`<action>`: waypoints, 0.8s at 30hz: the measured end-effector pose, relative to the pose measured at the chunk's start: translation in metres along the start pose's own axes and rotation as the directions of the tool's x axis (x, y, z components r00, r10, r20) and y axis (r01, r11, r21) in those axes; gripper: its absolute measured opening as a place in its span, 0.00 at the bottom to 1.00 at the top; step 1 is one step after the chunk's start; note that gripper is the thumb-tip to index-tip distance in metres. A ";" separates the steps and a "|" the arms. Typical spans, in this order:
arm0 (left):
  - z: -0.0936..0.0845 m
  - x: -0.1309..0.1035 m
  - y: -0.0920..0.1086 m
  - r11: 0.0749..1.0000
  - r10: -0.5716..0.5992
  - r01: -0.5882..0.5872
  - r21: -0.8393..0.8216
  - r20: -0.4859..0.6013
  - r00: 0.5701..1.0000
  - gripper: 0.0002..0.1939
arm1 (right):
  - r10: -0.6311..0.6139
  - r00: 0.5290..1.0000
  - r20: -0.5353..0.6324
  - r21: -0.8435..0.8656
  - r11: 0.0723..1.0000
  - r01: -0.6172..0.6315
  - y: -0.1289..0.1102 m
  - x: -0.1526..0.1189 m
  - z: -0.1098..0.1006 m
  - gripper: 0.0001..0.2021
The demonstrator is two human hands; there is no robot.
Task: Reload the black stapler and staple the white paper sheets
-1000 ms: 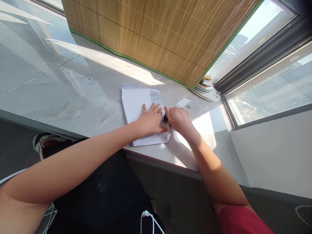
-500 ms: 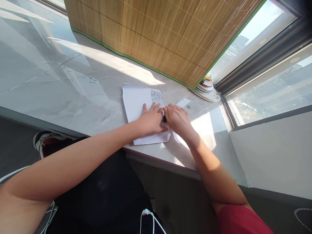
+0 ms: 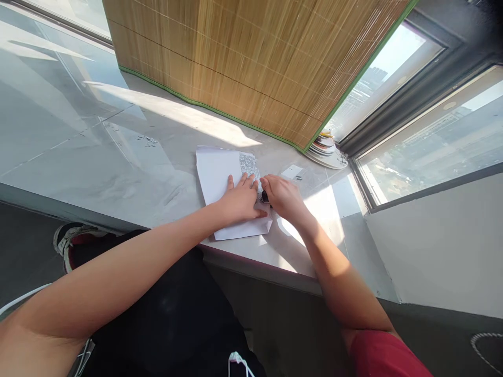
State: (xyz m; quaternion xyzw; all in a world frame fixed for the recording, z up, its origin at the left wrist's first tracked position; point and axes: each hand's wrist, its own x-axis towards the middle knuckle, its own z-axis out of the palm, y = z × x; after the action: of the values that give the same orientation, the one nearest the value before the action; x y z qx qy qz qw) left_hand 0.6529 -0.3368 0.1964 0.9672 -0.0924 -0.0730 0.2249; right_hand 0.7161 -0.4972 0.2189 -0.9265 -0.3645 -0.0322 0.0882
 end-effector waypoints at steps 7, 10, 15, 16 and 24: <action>0.000 0.000 -0.005 1.000 0.021 -0.021 0.022 0.007 1.000 0.54 | -0.275 0.954 0.119 0.448 0.872 0.195 0.059 0.005 -0.027 0.28; -0.001 0.001 -0.008 0.999 0.023 -0.024 0.026 0.012 1.000 0.52 | -0.336 0.893 0.300 0.449 0.876 0.179 0.083 0.002 -0.035 0.25; -0.003 0.004 -0.014 0.998 0.032 -0.032 0.052 -0.018 0.999 0.42 | 0.017 1.000 -0.009 0.397 0.918 -0.012 0.104 0.003 -0.029 0.19; -0.004 0.003 -0.014 0.998 0.050 -0.048 0.051 -0.042 0.998 0.41 | 0.122 0.987 -0.103 0.423 0.903 -0.068 0.101 0.005 -0.025 0.19; -0.011 -0.021 0.025 0.897 0.429 -0.417 0.148 -0.520 0.738 0.23 | 0.251 0.929 -0.273 0.290 0.942 -0.169 -0.002 0.021 0.005 0.14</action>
State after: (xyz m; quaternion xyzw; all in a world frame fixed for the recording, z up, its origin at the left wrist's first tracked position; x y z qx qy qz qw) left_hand 0.6309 -0.3495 0.2194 0.9037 -0.2429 0.2564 0.2419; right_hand 0.7299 -0.4810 0.2173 -0.9243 -0.2453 -0.1174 0.2678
